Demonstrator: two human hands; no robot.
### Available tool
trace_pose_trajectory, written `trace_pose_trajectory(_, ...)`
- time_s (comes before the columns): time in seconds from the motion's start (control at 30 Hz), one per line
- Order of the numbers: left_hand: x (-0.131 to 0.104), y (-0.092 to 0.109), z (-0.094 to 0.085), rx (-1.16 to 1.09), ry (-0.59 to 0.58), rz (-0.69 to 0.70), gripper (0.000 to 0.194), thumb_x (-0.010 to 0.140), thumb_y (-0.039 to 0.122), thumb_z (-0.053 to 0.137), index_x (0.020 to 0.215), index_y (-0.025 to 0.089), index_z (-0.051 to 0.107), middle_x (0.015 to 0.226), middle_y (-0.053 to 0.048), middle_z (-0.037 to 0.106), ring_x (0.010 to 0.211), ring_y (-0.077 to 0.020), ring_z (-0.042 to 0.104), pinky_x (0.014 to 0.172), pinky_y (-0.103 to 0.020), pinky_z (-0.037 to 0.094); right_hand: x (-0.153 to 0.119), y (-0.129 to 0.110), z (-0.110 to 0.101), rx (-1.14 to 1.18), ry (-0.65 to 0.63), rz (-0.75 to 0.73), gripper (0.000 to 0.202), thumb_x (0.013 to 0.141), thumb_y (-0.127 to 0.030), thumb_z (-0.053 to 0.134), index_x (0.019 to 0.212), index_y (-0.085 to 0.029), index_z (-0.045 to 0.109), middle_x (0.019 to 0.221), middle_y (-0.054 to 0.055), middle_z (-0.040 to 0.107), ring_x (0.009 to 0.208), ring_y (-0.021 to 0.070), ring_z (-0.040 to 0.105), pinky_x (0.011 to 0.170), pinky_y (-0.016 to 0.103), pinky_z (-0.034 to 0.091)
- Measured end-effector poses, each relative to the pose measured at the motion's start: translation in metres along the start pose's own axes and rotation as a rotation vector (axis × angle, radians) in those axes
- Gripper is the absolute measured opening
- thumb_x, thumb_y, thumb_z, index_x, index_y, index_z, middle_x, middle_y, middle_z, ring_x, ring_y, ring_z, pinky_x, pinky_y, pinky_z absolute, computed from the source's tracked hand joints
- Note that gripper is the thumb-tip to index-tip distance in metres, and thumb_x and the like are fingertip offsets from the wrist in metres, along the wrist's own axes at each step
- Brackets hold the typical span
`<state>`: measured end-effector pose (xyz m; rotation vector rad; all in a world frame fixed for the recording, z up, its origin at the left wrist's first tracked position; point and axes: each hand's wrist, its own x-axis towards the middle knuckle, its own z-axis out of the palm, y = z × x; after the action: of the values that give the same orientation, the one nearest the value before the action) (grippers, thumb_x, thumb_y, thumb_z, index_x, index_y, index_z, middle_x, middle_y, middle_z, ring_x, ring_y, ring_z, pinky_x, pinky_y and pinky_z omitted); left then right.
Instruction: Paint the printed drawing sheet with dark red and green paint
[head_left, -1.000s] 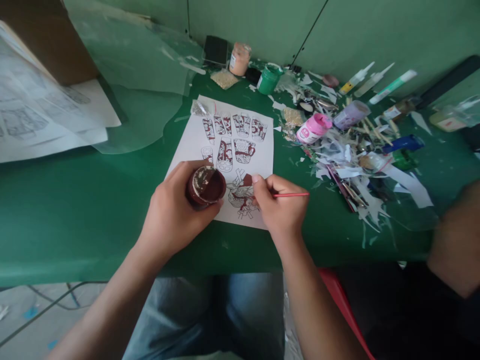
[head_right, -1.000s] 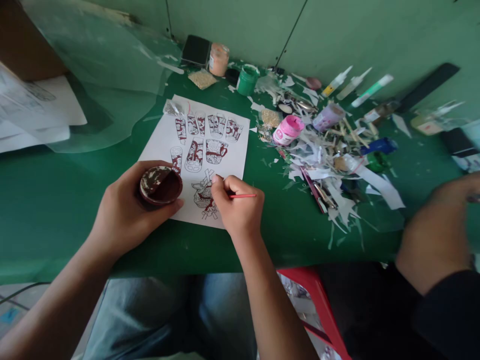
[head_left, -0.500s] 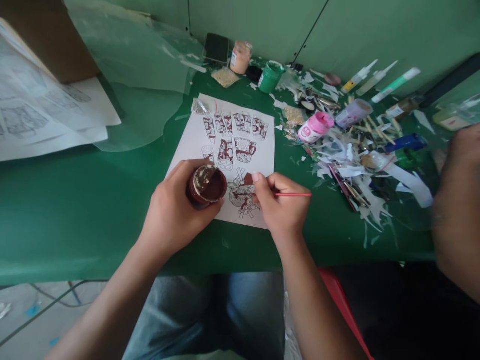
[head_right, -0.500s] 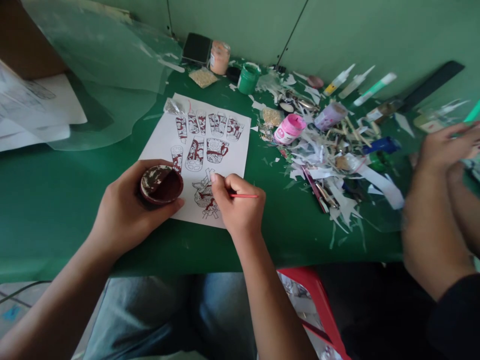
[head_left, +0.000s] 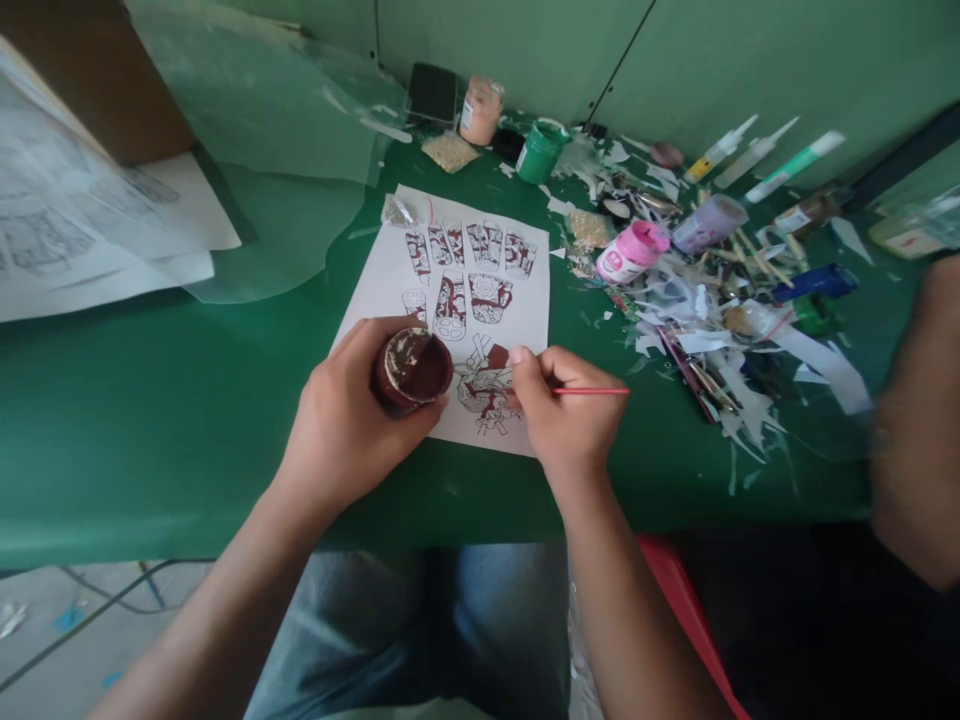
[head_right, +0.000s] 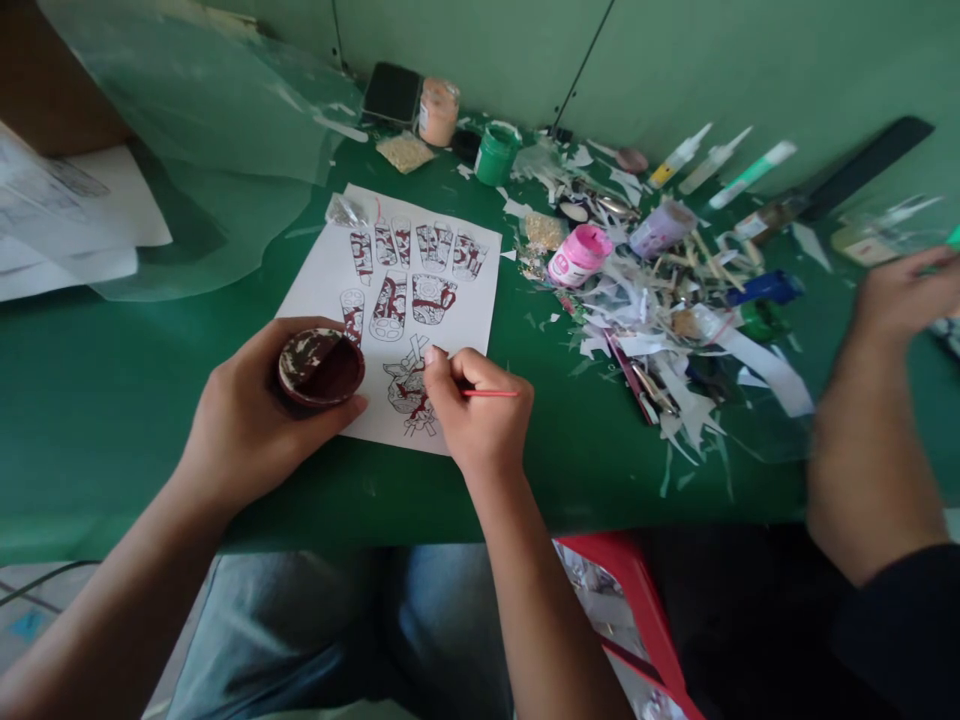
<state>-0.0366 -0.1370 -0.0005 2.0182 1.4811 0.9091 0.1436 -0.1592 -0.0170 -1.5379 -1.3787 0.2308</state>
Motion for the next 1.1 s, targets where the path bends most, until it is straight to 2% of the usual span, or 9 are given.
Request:
trace_pose_trajectory(0.47,-0.0005,-0.0009,-0.0001,-0.005,0.001,0.015,0.047,0.071,0.029,0.074,0.116,0.025,0.059,0.115,0.000,0.068,0.103,-0.0218,0.067,0.089,-0.031,0.055,-0.0002,-0.0002,0.0001,0.008,0.007,-0.016,0.046,0.087,-0.028,0.058,0.047,-0.021,0.036,0.039,-0.008,0.035,0.040,0.0060,0.033,0.044,0.023,0.026)
trace_pose_trajectory(0.77,-0.0001,-0.0002,0.0003,0.000,0.006,0.019,0.046,0.072,0.029,0.074,0.115,0.025,0.059,0.114,0.001,0.068,0.103,-0.0217,0.067,0.089,-0.030,0.055,0.0009,-0.0008,0.0010,0.032,-0.033,-0.021,0.046,0.089,-0.033,0.060,0.050,-0.021,0.039,0.042,-0.007,0.039,0.042,0.0060,0.035,0.045,0.022,0.028)
trace_pose_trajectory(0.93,-0.0005,-0.0017,0.0015,0.005,0.015,0.040,0.047,0.072,0.029,0.074,0.116,0.024,0.060,0.112,0.001,0.069,0.100,-0.0205,0.067,0.087,-0.029,0.054,0.0009,0.0006,0.0017,0.004,0.020,-0.048,0.046,0.088,-0.029,0.058,0.048,-0.021,0.037,0.040,-0.008,0.036,0.041,0.0054,0.033,0.044,0.021,0.027)
trace_pose_trajectory(1.1,-0.0007,-0.0021,0.0012,0.013,0.027,0.037,0.047,0.071,0.028,0.074,0.116,0.023,0.060,0.112,0.000,0.069,0.098,-0.0206,0.067,0.086,-0.029,0.054,0.0008,0.0000,0.0020,0.023,-0.014,-0.042,0.046,0.088,-0.029,0.059,0.048,-0.021,0.037,0.040,-0.008,0.038,0.041,0.0054,0.033,0.044,0.021,0.027)
